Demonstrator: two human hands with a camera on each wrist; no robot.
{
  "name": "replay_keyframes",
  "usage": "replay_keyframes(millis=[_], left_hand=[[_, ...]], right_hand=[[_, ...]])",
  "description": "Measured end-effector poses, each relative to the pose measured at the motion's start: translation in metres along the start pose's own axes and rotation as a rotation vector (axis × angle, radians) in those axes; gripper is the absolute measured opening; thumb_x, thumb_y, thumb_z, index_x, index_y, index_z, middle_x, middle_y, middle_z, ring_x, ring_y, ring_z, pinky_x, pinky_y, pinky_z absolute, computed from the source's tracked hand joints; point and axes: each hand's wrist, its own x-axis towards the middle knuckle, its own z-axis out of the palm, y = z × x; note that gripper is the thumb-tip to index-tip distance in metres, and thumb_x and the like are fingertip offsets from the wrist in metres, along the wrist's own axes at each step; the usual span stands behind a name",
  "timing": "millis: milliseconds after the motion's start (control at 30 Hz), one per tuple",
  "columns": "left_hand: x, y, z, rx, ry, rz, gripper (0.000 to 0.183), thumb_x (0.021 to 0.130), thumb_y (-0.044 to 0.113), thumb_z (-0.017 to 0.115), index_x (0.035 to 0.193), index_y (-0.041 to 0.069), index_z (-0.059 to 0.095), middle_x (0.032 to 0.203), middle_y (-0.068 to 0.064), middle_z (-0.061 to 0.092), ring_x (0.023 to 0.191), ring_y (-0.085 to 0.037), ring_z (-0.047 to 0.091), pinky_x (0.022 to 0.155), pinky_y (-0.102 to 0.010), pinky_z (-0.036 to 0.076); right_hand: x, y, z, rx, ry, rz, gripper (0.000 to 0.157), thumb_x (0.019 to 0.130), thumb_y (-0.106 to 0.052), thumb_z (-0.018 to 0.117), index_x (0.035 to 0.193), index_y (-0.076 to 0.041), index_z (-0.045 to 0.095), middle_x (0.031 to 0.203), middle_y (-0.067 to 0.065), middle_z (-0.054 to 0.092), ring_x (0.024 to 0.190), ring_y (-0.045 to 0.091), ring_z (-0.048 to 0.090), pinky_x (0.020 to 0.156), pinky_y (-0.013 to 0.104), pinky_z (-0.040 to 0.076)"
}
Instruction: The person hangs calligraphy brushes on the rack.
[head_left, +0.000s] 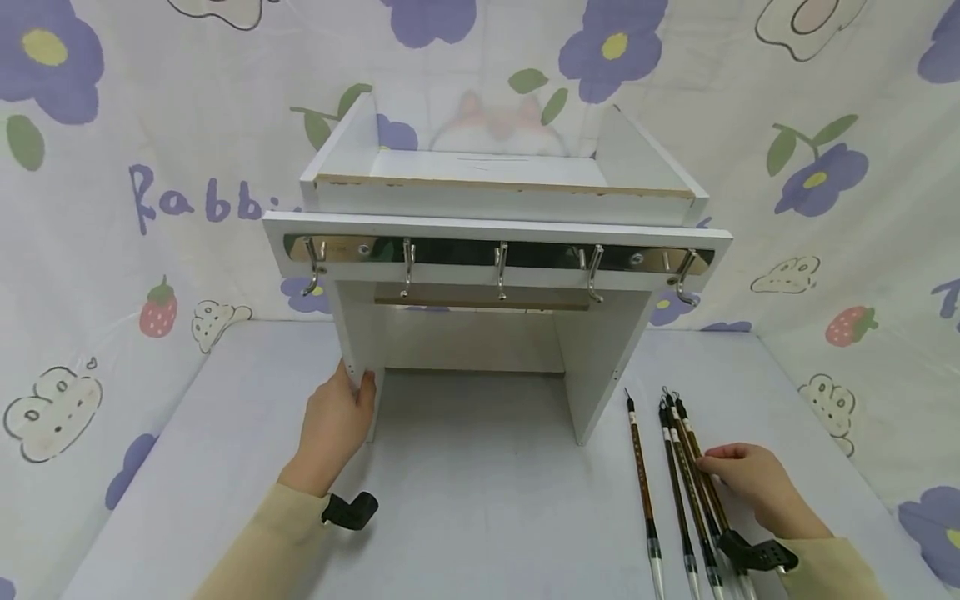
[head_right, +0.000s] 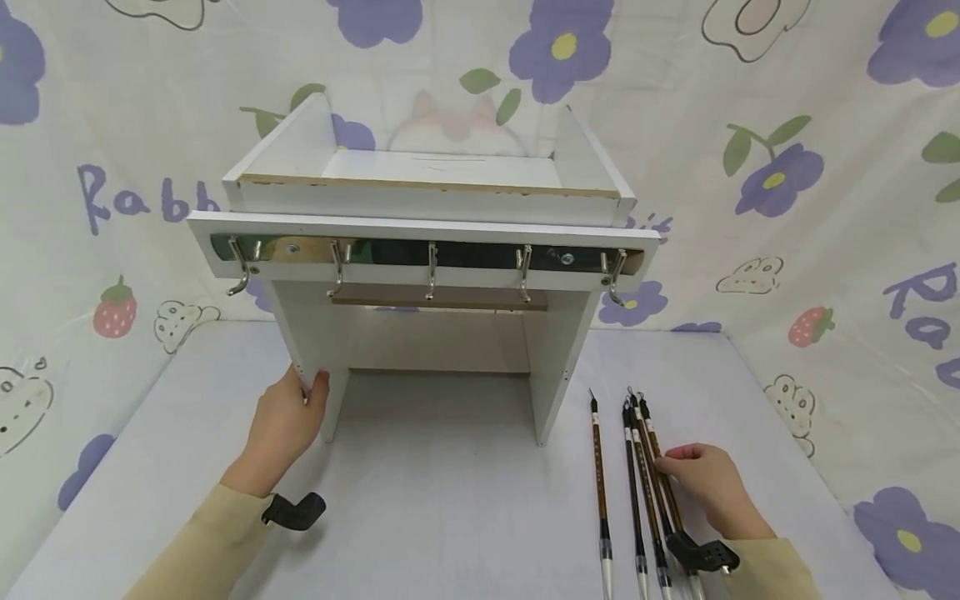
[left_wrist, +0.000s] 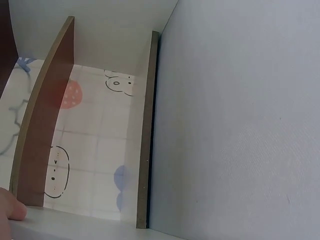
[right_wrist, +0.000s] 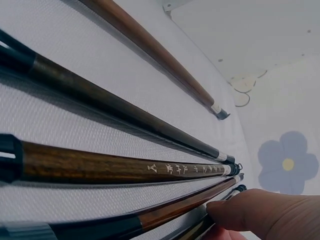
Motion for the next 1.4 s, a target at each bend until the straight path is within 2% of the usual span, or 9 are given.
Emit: replay_keyframes(millis=[200, 300, 533, 733, 900, 1000, 1133, 1300, 1400], left_hand=[[0.000, 0.000, -0.002, 0.005, 0.006, -0.002, 0.030, 0.100, 0.023, 0.048, 0.120, -0.001, 0.050, 0.104, -0.029, 0.065, 0.085, -0.044, 0.066, 0.067, -0.055, 0.050], [0.001, -0.001, -0.001, 0.003, 0.007, -0.004, 0.030, 0.100, 0.023, 0.048, 0.120, 0.001, 0.050, 0.103, -0.028, 0.066, 0.085, -0.044, 0.066, 0.067, -0.055, 0.050], [0.001, 0.001, 0.001, 0.014, -0.010, -0.017, 0.034, 0.101, 0.026, 0.047, 0.122, -0.001, 0.050, 0.101, -0.029, 0.066, 0.083, -0.044, 0.066, 0.065, -0.055, 0.051], [0.001, 0.001, 0.000, 0.022, 0.006, -0.031, 0.030, 0.100, 0.025, 0.047, 0.116, 0.000, 0.051, 0.096, -0.028, 0.066, 0.079, -0.043, 0.066, 0.063, -0.055, 0.050], [0.002, 0.000, -0.001, 0.012, -0.006, -0.038, 0.032, 0.101, 0.025, 0.047, 0.120, -0.001, 0.051, 0.099, -0.029, 0.066, 0.082, -0.043, 0.066, 0.065, -0.055, 0.050], [0.002, 0.000, -0.001, 0.010, -0.001, -0.031, 0.033, 0.100, 0.024, 0.047, 0.120, -0.002, 0.051, 0.099, -0.030, 0.066, 0.081, -0.044, 0.066, 0.065, -0.055, 0.050], [0.001, 0.003, -0.001, 0.012, 0.002, -0.033, 0.034, 0.100, 0.024, 0.047, 0.121, -0.003, 0.050, 0.100, -0.030, 0.066, 0.082, -0.043, 0.066, 0.065, -0.054, 0.051], [0.001, 0.004, -0.001, 0.021, 0.003, -0.042, 0.033, 0.100, 0.026, 0.047, 0.118, -0.002, 0.051, 0.098, -0.029, 0.066, 0.080, -0.044, 0.066, 0.064, -0.055, 0.050], [0.000, 0.003, 0.000, 0.029, -0.003, -0.050, 0.032, 0.100, 0.026, 0.047, 0.117, -0.001, 0.051, 0.096, -0.028, 0.066, 0.078, -0.043, 0.066, 0.062, -0.054, 0.050]], right_hand=[[0.002, 0.000, 0.003, -0.018, 0.037, 0.000, 0.045, 0.087, -0.032, 0.070, 0.106, 0.008, 0.062, 0.106, 0.024, 0.059, 0.094, 0.033, 0.050, 0.075, 0.044, 0.043], [0.003, 0.001, 0.002, -0.026, 0.046, 0.004, 0.048, 0.086, -0.033, 0.070, 0.108, 0.009, 0.062, 0.108, 0.026, 0.058, 0.094, 0.034, 0.051, 0.074, 0.043, 0.044], [0.006, 0.010, -0.008, -0.008, -0.035, 0.026, 0.062, 0.084, -0.042, 0.072, 0.117, 0.010, 0.060, 0.105, 0.018, 0.062, 0.090, 0.028, 0.053, 0.071, 0.037, 0.044], [0.007, 0.018, -0.018, 0.078, -0.102, -0.018, 0.064, 0.087, -0.041, 0.070, 0.123, 0.011, 0.057, 0.100, 0.006, 0.067, 0.084, 0.019, 0.058, 0.070, 0.032, 0.049], [0.001, 0.012, -0.029, 0.179, -0.153, -0.056, 0.066, 0.092, -0.034, 0.066, 0.131, 0.016, 0.047, 0.115, 0.015, 0.064, 0.092, 0.015, 0.063, 0.079, 0.036, 0.054], [-0.005, 0.005, -0.035, 0.234, -0.181, -0.096, 0.065, 0.094, -0.030, 0.064, 0.134, 0.017, 0.041, 0.120, 0.021, 0.062, 0.096, 0.021, 0.065, 0.082, 0.038, 0.053], [-0.013, -0.009, -0.044, 0.274, -0.184, -0.194, 0.060, 0.096, -0.029, 0.062, 0.132, 0.015, 0.042, 0.114, 0.016, 0.064, 0.097, 0.027, 0.066, 0.081, 0.037, 0.054], [-0.028, -0.026, -0.055, 0.365, -0.180, -0.323, 0.043, 0.096, -0.024, 0.062, 0.124, 0.007, 0.052, 0.106, 0.003, 0.066, 0.093, 0.020, 0.067, 0.080, 0.036, 0.054], [-0.036, -0.035, -0.057, 0.438, -0.190, -0.386, 0.030, 0.096, -0.020, 0.062, 0.117, 0.001, 0.058, 0.105, 0.000, 0.067, 0.092, 0.019, 0.067, 0.079, 0.033, 0.054]])
